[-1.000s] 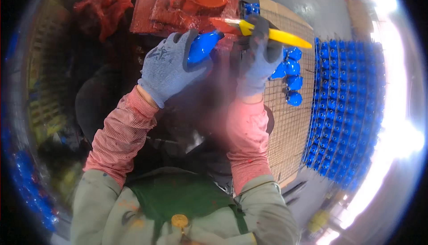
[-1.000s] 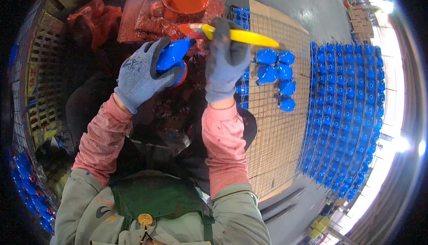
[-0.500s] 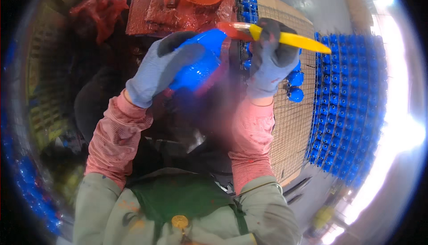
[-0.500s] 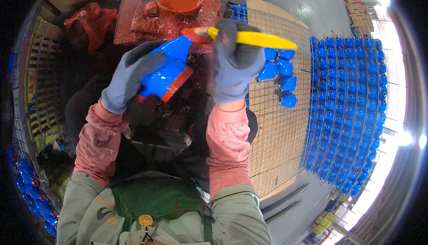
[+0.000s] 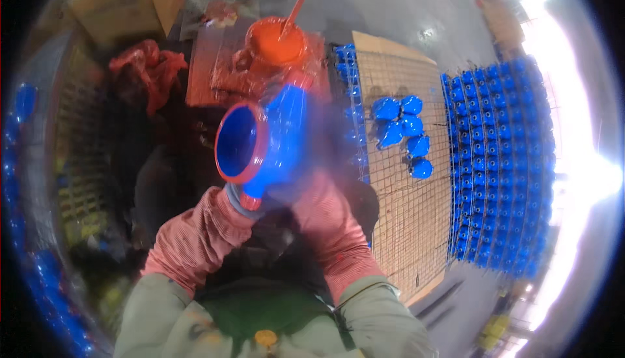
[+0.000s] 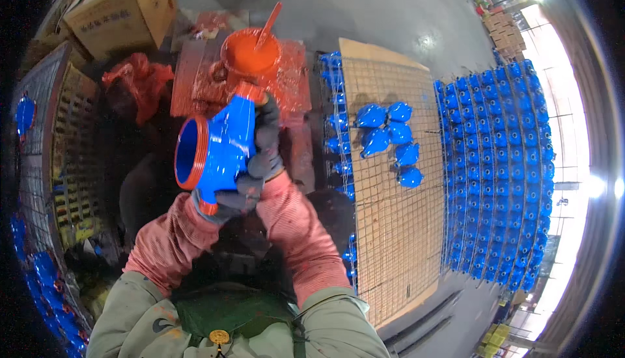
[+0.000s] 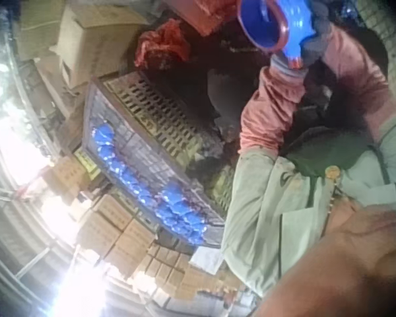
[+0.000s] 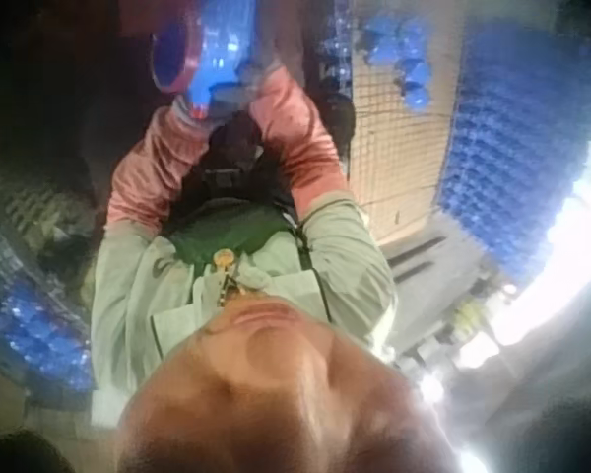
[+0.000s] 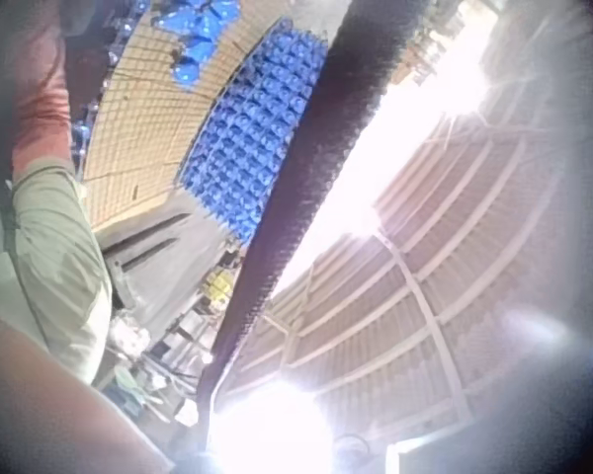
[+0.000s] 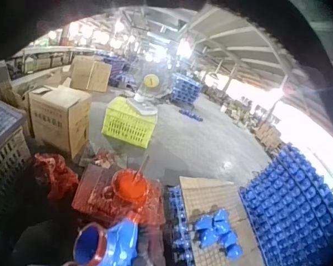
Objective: The person applies red paint onto blue meter bodies using a paintbrush, places them onto a metal rack, and paints the tops of the meter bodies resting on the rack with the brush.
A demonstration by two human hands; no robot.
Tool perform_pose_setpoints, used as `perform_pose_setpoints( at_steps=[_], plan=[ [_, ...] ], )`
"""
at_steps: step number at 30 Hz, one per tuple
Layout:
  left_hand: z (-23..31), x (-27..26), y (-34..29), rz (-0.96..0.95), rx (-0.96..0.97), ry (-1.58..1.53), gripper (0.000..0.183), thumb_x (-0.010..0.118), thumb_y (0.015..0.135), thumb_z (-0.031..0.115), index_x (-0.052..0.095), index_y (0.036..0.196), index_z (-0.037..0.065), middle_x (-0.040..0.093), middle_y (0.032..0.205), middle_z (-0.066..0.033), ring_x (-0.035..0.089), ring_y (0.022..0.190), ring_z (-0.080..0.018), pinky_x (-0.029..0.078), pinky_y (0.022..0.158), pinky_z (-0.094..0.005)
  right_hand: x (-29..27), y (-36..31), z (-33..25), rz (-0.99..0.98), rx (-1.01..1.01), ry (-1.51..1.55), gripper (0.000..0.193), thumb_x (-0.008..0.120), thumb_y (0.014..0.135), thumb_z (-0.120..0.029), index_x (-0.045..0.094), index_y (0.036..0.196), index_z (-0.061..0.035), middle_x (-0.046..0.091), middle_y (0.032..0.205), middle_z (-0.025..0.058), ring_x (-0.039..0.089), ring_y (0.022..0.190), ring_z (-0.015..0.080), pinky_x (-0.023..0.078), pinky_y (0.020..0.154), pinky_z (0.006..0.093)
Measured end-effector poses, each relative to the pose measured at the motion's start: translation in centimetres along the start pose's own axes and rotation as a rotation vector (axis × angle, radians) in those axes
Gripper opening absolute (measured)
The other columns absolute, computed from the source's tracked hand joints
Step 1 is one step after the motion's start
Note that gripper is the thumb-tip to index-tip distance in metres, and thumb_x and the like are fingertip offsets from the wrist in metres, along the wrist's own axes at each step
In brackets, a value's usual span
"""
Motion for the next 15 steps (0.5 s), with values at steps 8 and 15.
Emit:
perform_pose_setpoints(
  at_steps=[8,15],
  plan=[
    [-0.6,3.3,1.7,0.124,-0.042,0.118,0.04,0.064,0.093,0.027,0.053,0.126,0.007,0.057,0.121,-0.0071,0.059,0.102,-0.0187,0.052,0.088,-0.0351,-0.1,-1.8,1.3,0.015,0.009,-0.029,0.053,0.055,0.095,-0.058,0.062,0.114,-0.0088,0.066,0.099,0.0059,0.065,0.082,0.0186,0.055,0.07,0.0333],
    [4.8,9.7,-1.0,0.188,0.366,1.027,0.077,0.058,0.09,0.056,0.037,0.146,0.008,0.05,0.14,-0.0166,0.055,0.124,-0.0314,0.046,0.105,-0.0484,-0.5,-1.3,-3.3,-0.021,-0.439,-0.832,0.06,0.053,0.093,-0.064,0.062,0.114,-0.0081,0.066,0.095,0.0058,0.063,0.078,0.0194,0.054,0.069,0.0342]
  ],
)
Point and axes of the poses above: each hand's wrist, its own y-axis towards the middle knuckle, its own x-axis out of the palm, z = x × y, the point moved 8 cm from there along y, towards the middle knuckle
